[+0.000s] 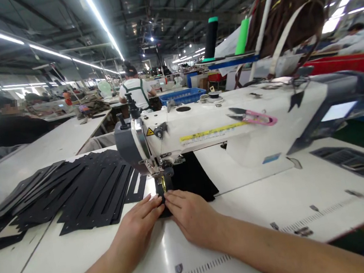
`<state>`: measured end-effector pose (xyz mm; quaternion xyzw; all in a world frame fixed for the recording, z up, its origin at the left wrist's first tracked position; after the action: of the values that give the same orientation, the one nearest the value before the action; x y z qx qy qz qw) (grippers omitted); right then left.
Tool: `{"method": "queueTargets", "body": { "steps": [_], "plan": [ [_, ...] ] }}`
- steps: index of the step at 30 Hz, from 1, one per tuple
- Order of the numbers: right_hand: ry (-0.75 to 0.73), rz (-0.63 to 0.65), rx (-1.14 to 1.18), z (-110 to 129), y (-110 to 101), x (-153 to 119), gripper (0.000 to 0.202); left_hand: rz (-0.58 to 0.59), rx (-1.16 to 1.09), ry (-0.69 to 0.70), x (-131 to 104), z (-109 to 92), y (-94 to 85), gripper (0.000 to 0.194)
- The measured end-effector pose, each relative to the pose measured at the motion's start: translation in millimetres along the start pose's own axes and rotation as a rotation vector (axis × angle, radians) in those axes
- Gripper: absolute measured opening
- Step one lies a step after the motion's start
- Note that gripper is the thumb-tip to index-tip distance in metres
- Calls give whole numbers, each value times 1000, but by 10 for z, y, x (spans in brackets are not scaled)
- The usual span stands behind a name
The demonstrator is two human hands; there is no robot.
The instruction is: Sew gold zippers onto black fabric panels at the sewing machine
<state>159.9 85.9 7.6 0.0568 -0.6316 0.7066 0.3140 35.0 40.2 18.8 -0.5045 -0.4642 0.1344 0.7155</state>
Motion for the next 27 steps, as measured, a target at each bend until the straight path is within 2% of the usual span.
{"method": "queueTargets", "body": {
  "steps": [8, 16, 22, 27],
  "plan": [
    [-47, -82, -23, -90, -16, 108, 32, 13, -3, 45, 103, 152, 36, 32],
    [-3, -70, -15, -192, 45, 203, 32, 19, -39, 1, 171, 303, 95, 31],
    [128, -67, -6, -165, 23, 150, 33, 50, 4, -33, 37, 284, 63, 26],
    [68, -116, -164, -147, 83, 98, 30, 22, 7, -7, -44, 246, 57, 24]
  ]
}}
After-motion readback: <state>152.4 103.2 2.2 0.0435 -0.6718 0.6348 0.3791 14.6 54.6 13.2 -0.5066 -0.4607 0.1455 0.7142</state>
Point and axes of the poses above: each hand's wrist, its own x-axis towards the middle knuckle, its own y-axis out of the palm, z = x × y, the point moved 4 cm from there along x, towards the middle knuckle, and after that the axes turned 4 degrees about y, right-handed, at the moved point
